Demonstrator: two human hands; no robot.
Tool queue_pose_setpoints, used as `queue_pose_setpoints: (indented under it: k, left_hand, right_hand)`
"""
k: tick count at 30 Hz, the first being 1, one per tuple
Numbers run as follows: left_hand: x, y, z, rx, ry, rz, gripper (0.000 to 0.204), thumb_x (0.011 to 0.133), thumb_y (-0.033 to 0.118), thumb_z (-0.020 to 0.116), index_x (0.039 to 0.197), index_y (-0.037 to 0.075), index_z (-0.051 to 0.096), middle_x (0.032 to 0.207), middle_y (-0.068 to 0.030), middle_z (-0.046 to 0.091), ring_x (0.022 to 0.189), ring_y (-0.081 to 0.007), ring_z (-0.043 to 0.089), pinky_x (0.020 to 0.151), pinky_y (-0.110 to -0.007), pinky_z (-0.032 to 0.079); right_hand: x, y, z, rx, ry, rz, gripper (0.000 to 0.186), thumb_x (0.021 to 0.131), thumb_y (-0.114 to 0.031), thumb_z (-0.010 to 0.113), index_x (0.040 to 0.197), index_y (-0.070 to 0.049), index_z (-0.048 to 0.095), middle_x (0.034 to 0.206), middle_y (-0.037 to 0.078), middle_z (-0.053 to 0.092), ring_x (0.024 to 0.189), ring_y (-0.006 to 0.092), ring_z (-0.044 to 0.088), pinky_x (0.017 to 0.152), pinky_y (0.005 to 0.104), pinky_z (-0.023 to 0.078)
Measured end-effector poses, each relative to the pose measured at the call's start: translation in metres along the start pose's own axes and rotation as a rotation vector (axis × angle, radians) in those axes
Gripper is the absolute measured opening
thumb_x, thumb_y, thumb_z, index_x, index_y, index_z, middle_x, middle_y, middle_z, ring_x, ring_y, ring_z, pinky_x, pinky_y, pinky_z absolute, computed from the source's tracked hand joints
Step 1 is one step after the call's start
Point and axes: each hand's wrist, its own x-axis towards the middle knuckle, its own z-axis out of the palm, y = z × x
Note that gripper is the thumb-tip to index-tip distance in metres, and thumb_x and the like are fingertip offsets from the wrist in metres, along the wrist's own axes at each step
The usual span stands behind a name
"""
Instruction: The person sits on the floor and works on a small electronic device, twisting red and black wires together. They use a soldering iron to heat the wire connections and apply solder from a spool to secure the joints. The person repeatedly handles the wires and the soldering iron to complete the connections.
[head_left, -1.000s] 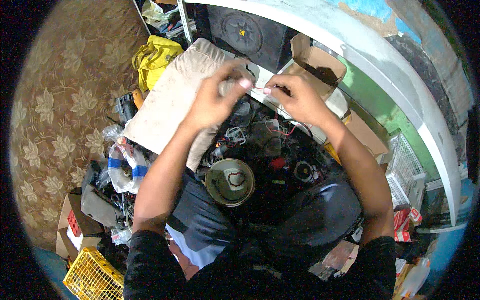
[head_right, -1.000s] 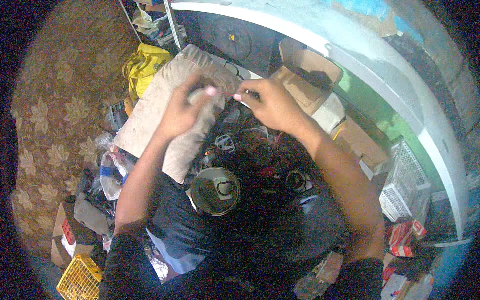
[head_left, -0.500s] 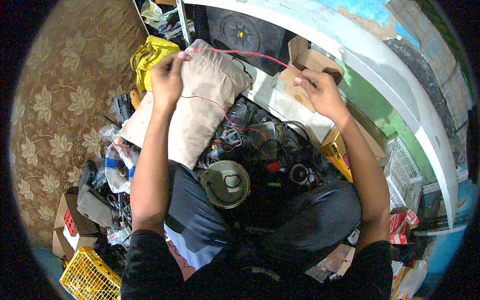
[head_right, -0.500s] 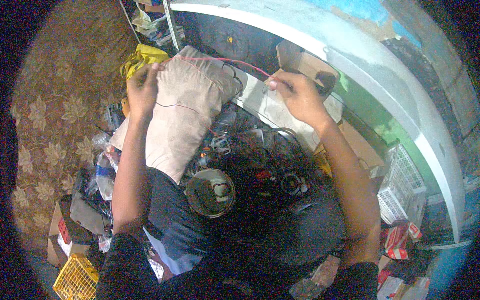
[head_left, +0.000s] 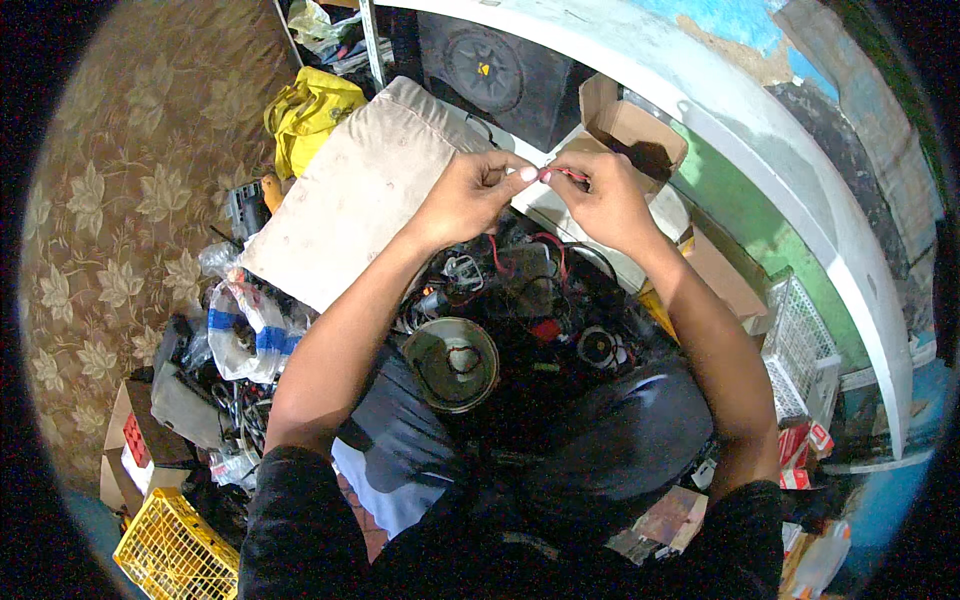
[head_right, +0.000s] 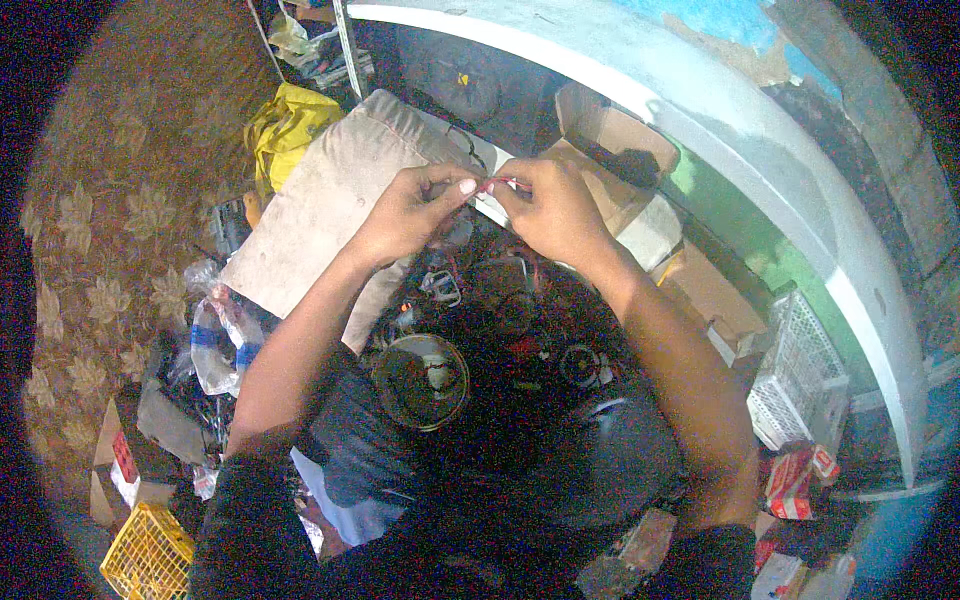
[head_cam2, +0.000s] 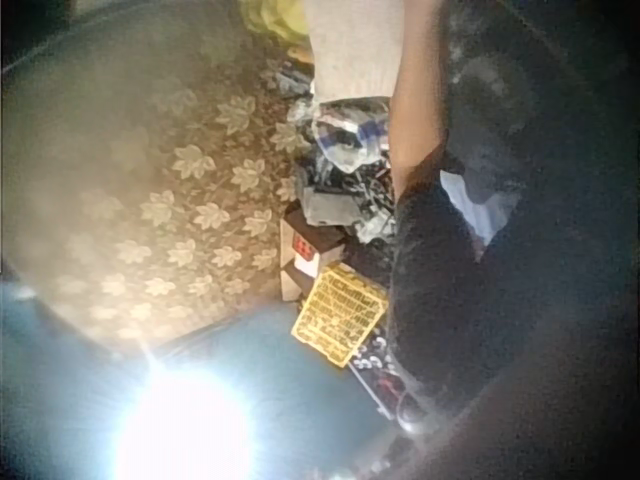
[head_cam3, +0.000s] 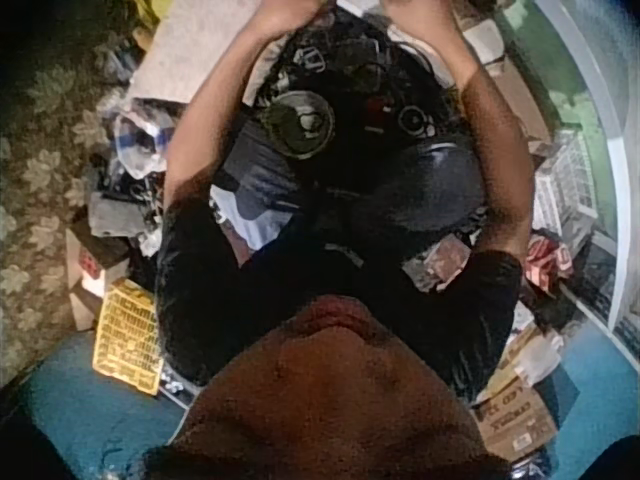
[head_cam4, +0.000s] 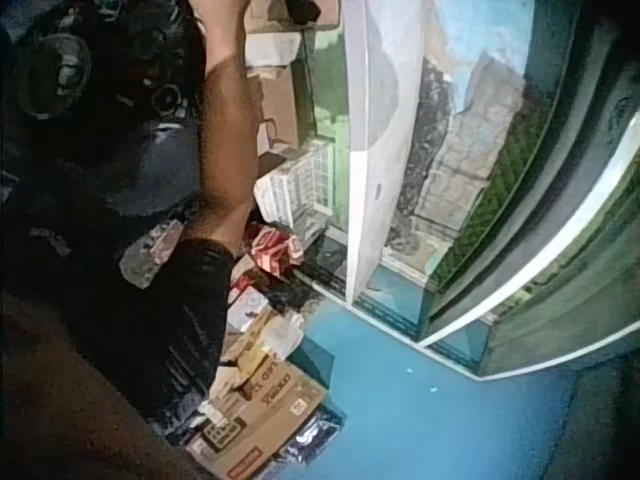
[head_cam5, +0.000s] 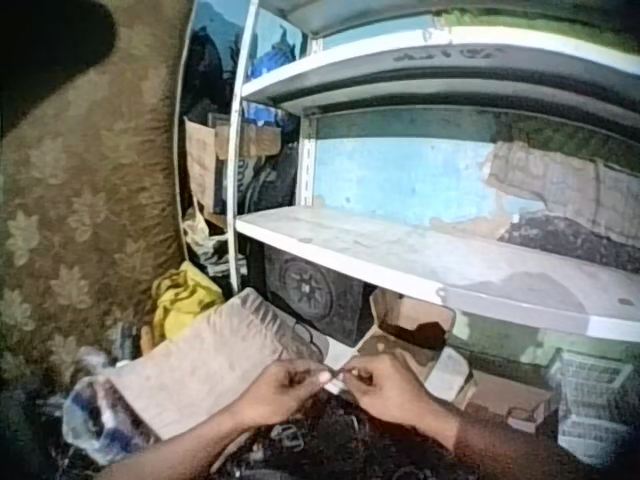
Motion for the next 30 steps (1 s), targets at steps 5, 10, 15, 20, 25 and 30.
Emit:
queue_pose_setpoints:
  k: [5, 10, 15, 20, 25, 30]
  left_hand:
    - [0.003, 0.002, -0.024, 0.073, 0.270, 0.089, 0.032, 0.099, 0.031, 0.060, 0.088, 0.004, 0.072, 0.067, 0.0021, 0.058, 0.058, -0.0061, 0.046, 0.053, -0.023, 0.036]
    - [-0.001, -0.005, -0.052, 0.002, 0.424, 0.082, 0.030, 0.097, 0.033, 0.063, 0.082, 0.007, 0.070, 0.066, 0.0057, 0.054, 0.054, -0.0039, 0.038, 0.049, -0.022, 0.029]
    - [-0.004, -0.003, -0.056, 0.153, 0.381, 0.156, 0.019, 0.089, 0.022, 0.074, 0.090, 0.003, 0.075, 0.075, 0.0019, 0.065, 0.066, -0.0055, 0.051, 0.060, -0.023, 0.041]
    - [-0.009, 0.004, -0.072, 0.287, 0.493, 0.104, 0.017, 0.086, 0.019, 0.076, 0.091, 0.003, 0.077, 0.077, -0.0015, 0.070, 0.070, -0.0068, 0.055, 0.066, -0.024, 0.044]
    - [-0.008, -0.026, -0.057, 0.373, 0.183, 0.223, 0.018, 0.095, 0.019, 0.066, 0.100, 0.002, 0.070, 0.084, -0.0031, 0.068, 0.069, -0.0082, 0.057, 0.065, -0.027, 0.046]
    - [-0.004, -0.017, -0.016, 0.044, 0.189, 0.025, 0.028, 0.098, 0.022, 0.061, 0.116, 0.001, 0.064, 0.083, -0.0058, 0.067, 0.067, -0.0089, 0.056, 0.060, -0.025, 0.045]
  right_hand:
    - [0.004, 0.016, -0.010, 0.010, -0.077, -0.010, 0.020, 0.090, -0.022, 0.068, 0.096, -0.004, 0.073, 0.083, 0.018, 0.069, 0.073, 0.0255, 0.062, 0.070, 0.0372, 0.048]
    - [0.001, 0.032, -0.016, 0.122, -0.052, -0.019, 0.021, 0.094, -0.021, 0.063, 0.097, -0.004, 0.073, 0.087, 0.016, 0.070, 0.086, 0.0311, 0.067, 0.080, 0.0394, 0.049]
    - [0.003, 0.025, -0.027, 0.002, -0.055, -0.015, 0.021, 0.096, -0.018, 0.058, 0.099, -0.002, 0.071, 0.085, 0.016, 0.070, 0.085, 0.0309, 0.068, 0.079, 0.0395, 0.050]
    - [0.008, 0.014, -0.037, -0.079, -0.136, 0.098, 0.022, 0.097, -0.019, 0.056, 0.098, -0.001, 0.069, 0.085, 0.016, 0.070, 0.078, 0.0308, 0.067, 0.074, 0.0404, 0.049]
    - [0.011, 0.026, -0.019, 0.014, 0.075, 0.024, 0.025, 0.099, -0.019, 0.053, 0.096, 0.001, 0.068, 0.084, 0.015, 0.070, 0.075, 0.0272, 0.066, 0.073, 0.0379, 0.050]
    - [0.009, 0.018, -0.010, 0.444, -0.093, 0.325, 0.026, 0.102, -0.020, 0.051, 0.098, -0.001, 0.068, 0.086, 0.008, 0.068, 0.079, 0.0167, 0.062, 0.074, 0.0307, 0.049]
